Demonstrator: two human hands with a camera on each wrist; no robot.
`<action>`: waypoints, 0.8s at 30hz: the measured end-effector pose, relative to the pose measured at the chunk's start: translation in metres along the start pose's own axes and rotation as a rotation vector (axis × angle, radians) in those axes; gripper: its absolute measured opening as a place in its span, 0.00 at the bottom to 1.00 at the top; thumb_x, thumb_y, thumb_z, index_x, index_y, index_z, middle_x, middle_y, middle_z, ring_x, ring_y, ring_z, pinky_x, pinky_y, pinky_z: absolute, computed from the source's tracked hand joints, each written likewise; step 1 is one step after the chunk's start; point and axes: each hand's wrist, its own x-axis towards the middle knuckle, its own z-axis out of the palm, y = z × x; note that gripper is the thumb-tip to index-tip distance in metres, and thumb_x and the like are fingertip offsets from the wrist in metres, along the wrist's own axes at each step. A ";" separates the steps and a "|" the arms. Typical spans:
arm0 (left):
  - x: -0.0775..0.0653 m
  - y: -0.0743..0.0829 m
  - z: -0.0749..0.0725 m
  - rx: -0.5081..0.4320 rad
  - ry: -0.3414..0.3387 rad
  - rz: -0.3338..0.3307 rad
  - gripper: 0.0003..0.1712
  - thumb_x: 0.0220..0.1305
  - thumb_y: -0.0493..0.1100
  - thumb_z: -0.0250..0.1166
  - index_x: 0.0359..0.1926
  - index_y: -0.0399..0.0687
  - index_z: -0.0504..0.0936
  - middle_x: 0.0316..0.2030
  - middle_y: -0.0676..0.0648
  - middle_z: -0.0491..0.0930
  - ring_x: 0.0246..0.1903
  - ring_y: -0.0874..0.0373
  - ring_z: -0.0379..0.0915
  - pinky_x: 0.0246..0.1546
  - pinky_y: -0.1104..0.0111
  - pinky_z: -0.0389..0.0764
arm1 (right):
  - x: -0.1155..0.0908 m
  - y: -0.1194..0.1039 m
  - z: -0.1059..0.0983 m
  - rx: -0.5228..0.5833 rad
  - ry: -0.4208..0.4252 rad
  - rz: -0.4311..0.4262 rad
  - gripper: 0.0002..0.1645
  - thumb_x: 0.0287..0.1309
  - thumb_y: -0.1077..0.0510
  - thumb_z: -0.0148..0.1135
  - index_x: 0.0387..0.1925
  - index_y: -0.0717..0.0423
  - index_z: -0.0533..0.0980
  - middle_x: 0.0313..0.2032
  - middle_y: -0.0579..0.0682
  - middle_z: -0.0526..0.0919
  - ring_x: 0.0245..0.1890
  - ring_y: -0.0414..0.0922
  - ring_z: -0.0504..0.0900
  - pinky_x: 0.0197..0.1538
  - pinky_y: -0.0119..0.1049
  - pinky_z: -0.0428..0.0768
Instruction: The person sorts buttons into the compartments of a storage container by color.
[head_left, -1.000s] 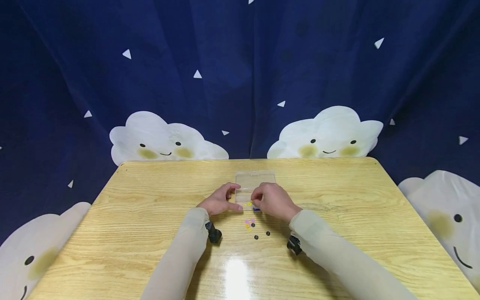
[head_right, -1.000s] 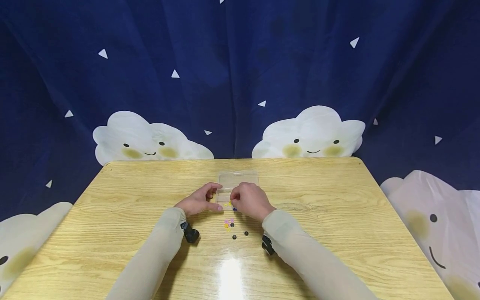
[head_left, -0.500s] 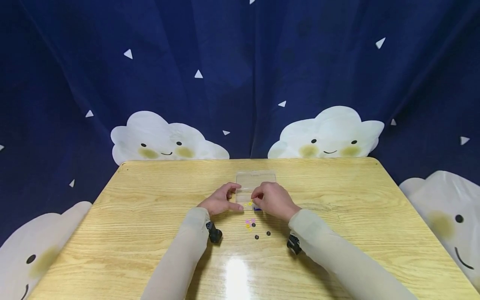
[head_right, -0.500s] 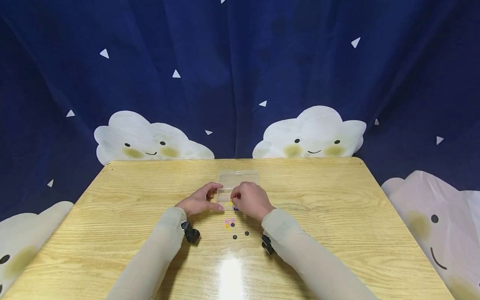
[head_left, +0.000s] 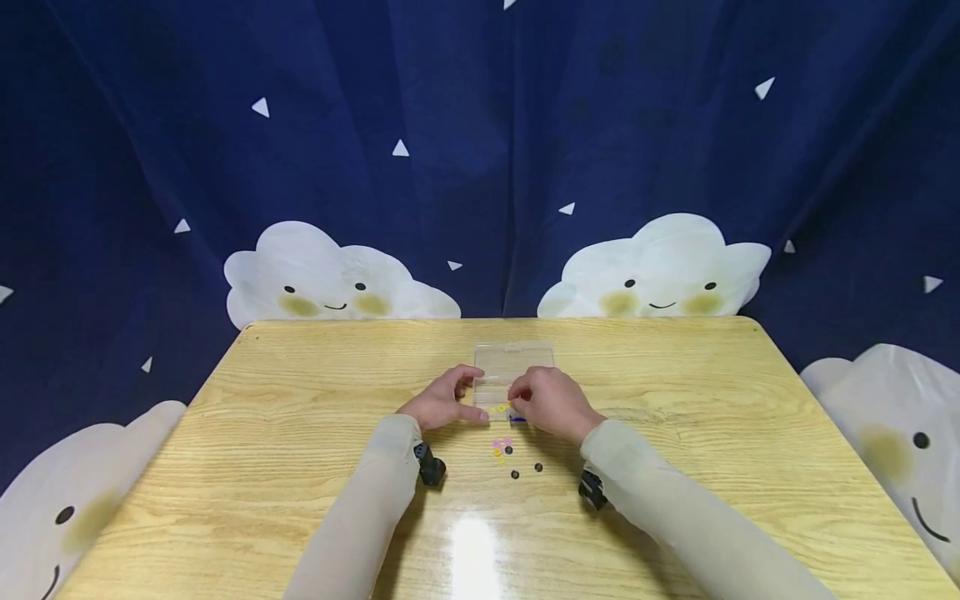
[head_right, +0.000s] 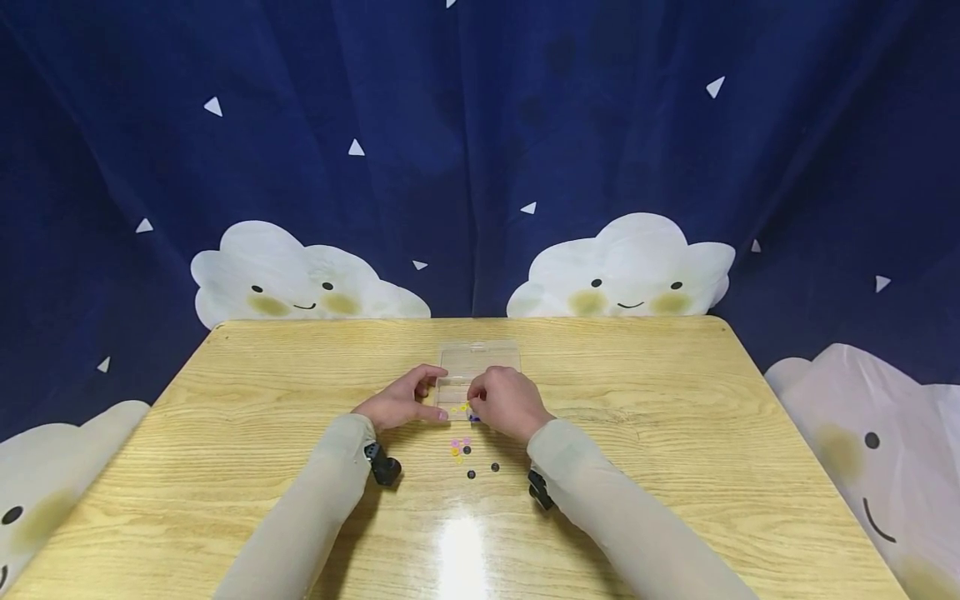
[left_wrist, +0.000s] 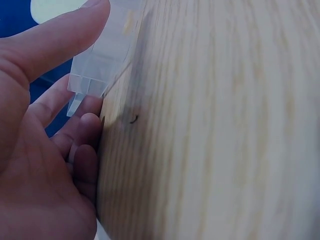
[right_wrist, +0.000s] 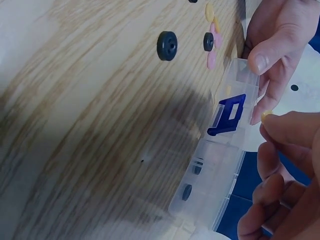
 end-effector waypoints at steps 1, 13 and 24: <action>0.000 0.000 0.000 0.000 0.000 0.000 0.44 0.54 0.43 0.77 0.70 0.51 0.67 0.63 0.43 0.67 0.56 0.51 0.62 0.59 0.57 0.66 | 0.000 0.000 0.000 0.001 0.000 -0.001 0.04 0.57 0.58 0.68 0.32 0.49 0.88 0.28 0.44 0.83 0.26 0.37 0.74 0.34 0.32 0.75; 0.001 0.001 0.001 0.001 0.001 -0.005 0.44 0.53 0.43 0.77 0.70 0.52 0.67 0.62 0.43 0.68 0.54 0.51 0.62 0.58 0.58 0.66 | 0.000 0.002 0.002 0.011 0.007 -0.017 0.04 0.57 0.59 0.68 0.31 0.49 0.88 0.27 0.43 0.83 0.26 0.36 0.73 0.33 0.31 0.74; 0.002 -0.002 0.000 -0.002 0.001 -0.006 0.44 0.54 0.44 0.77 0.70 0.53 0.67 0.62 0.44 0.67 0.55 0.51 0.62 0.59 0.57 0.66 | 0.001 0.003 0.003 0.010 0.001 -0.003 0.04 0.57 0.59 0.68 0.32 0.50 0.88 0.27 0.44 0.82 0.26 0.37 0.73 0.33 0.32 0.75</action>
